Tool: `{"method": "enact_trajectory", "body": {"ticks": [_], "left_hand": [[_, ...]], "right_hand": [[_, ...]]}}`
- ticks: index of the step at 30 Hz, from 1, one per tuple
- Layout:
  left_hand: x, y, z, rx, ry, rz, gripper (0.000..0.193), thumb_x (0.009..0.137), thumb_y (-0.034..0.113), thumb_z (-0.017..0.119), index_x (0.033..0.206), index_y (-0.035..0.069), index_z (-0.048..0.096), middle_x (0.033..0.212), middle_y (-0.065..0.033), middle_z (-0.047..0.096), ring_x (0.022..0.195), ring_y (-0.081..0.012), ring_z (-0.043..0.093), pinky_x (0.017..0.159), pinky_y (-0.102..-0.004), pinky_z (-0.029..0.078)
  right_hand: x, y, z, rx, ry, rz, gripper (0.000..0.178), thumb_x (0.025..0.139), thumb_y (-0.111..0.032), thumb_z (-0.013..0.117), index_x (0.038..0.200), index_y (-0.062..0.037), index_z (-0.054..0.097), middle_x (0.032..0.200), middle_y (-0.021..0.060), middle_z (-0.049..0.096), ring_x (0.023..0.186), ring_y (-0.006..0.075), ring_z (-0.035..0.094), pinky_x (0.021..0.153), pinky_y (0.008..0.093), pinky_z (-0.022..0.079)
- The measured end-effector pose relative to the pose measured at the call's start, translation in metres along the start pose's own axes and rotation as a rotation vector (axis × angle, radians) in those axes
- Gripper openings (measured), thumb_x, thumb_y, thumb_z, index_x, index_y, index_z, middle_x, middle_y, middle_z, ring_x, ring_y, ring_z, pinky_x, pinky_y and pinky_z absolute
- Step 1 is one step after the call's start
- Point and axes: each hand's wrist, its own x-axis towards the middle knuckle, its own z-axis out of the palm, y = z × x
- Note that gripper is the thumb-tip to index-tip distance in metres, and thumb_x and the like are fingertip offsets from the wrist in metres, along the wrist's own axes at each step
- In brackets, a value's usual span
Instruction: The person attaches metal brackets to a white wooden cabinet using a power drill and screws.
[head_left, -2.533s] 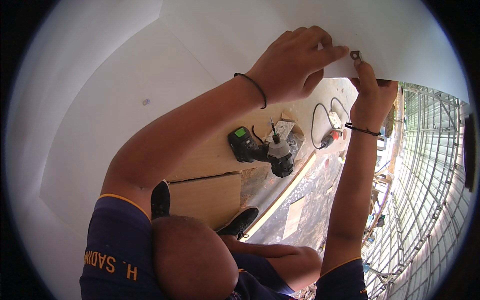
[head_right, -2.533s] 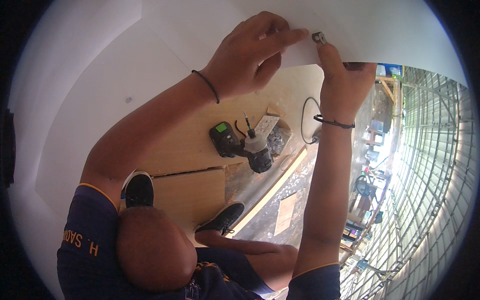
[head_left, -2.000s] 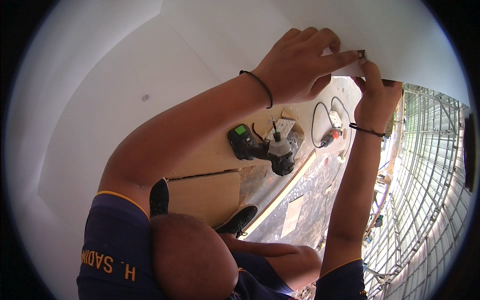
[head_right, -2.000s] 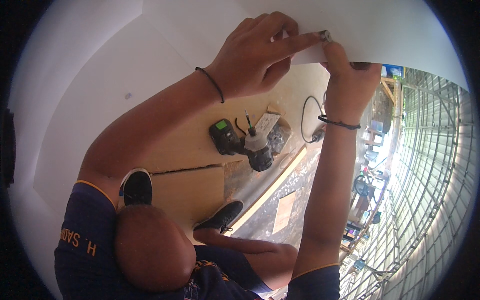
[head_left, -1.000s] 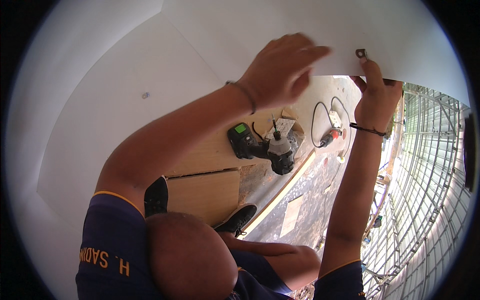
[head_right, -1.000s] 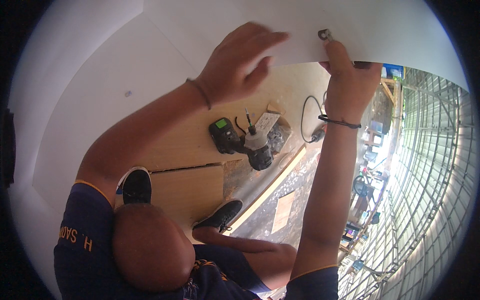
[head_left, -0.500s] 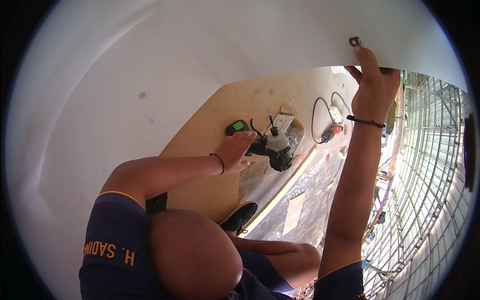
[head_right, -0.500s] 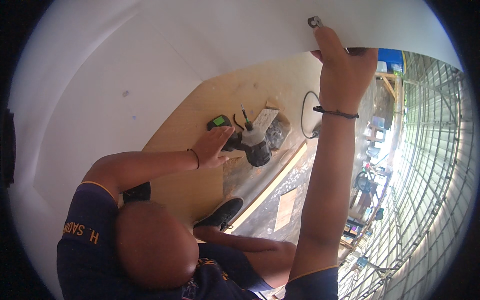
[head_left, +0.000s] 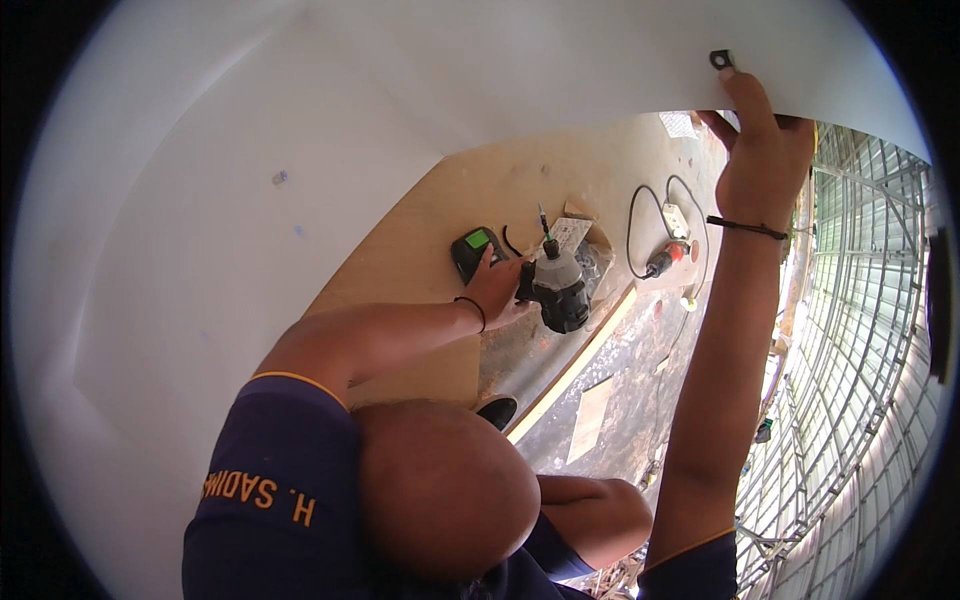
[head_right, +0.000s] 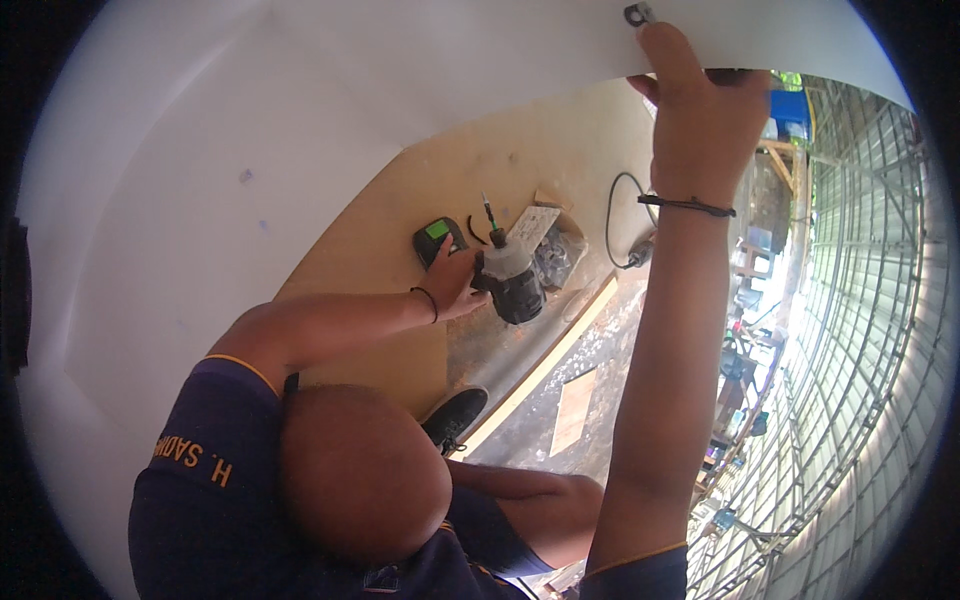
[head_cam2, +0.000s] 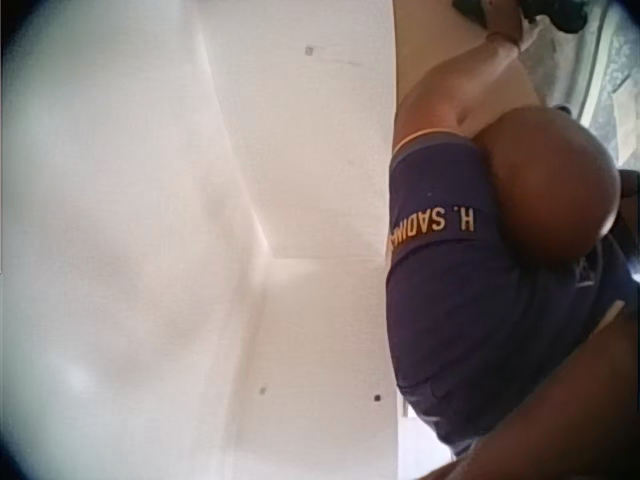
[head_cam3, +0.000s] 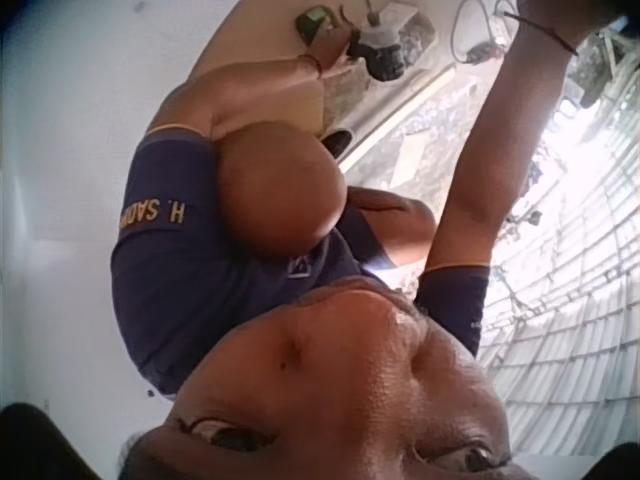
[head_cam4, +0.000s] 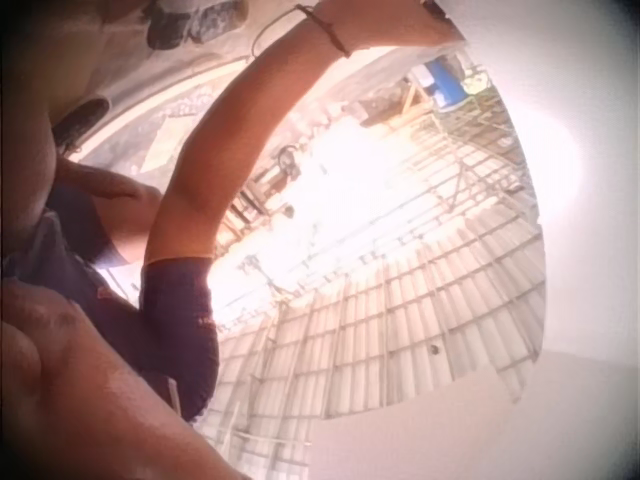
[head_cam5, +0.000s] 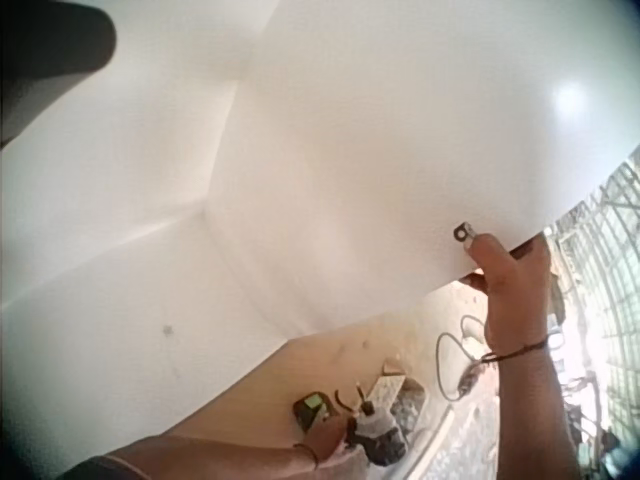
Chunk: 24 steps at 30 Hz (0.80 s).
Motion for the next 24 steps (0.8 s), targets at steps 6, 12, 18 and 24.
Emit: {"method": "enact_trajectory", "body": {"ticks": [6, 12, 18, 24], "left_hand": [[-0.011, -0.008, -0.005, -0.020, -0.029, 0.086, 0.062, 0.073, 0.030, 0.070, 0.125, 0.005, 0.046, 0.110, -0.0159, 0.057, 0.112, -0.0315, 0.053, 0.109, -0.0593, 0.019], [-0.028, -0.008, -0.020, -0.229, 0.081, 0.131, 0.064, 0.071, 0.029, 0.072, 0.124, 0.005, 0.046, 0.105, -0.0147, 0.058, 0.104, -0.0337, 0.055, 0.107, -0.0566, 0.023], [-0.056, -0.002, -0.029, -0.470, 0.305, 0.124, 0.058, 0.074, 0.030, 0.074, 0.120, 0.006, 0.049, 0.108, -0.0138, 0.060, 0.104, -0.0317, 0.058, 0.100, -0.0435, 0.037], [-0.055, 0.001, -0.070, -0.140, 0.464, 0.267, 0.042, 0.083, 0.026, 0.067, 0.119, 0.009, 0.056, 0.112, -0.0123, 0.061, 0.105, -0.0291, 0.059, 0.094, -0.0402, 0.044]], "right_hand": [[-0.001, 0.000, 0.001, -0.033, 0.039, 0.021, 0.029, 0.077, -0.013, 0.070, 0.098, 0.0014, 0.058, 0.096, 0.0098, 0.060, 0.088, 0.0184, 0.062, 0.071, 0.0339, 0.060], [0.000, 0.002, -0.002, -0.069, 0.021, 0.038, 0.031, 0.077, -0.013, 0.070, 0.101, 0.0012, 0.058, 0.099, 0.0102, 0.060, 0.088, 0.0190, 0.062, 0.074, 0.0345, 0.060], [-0.003, -0.001, -0.002, -0.067, 0.032, 0.058, 0.035, 0.076, -0.014, 0.070, 0.105, 0.0021, 0.056, 0.101, 0.0106, 0.061, 0.086, 0.0189, 0.063, 0.073, 0.0327, 0.059], [-0.001, -0.001, 0.000, -0.042, 0.042, 0.046, 0.037, 0.075, -0.013, 0.070, 0.106, 0.0014, 0.056, 0.099, 0.0099, 0.062, 0.085, 0.0179, 0.064, 0.072, 0.0315, 0.059]]}}
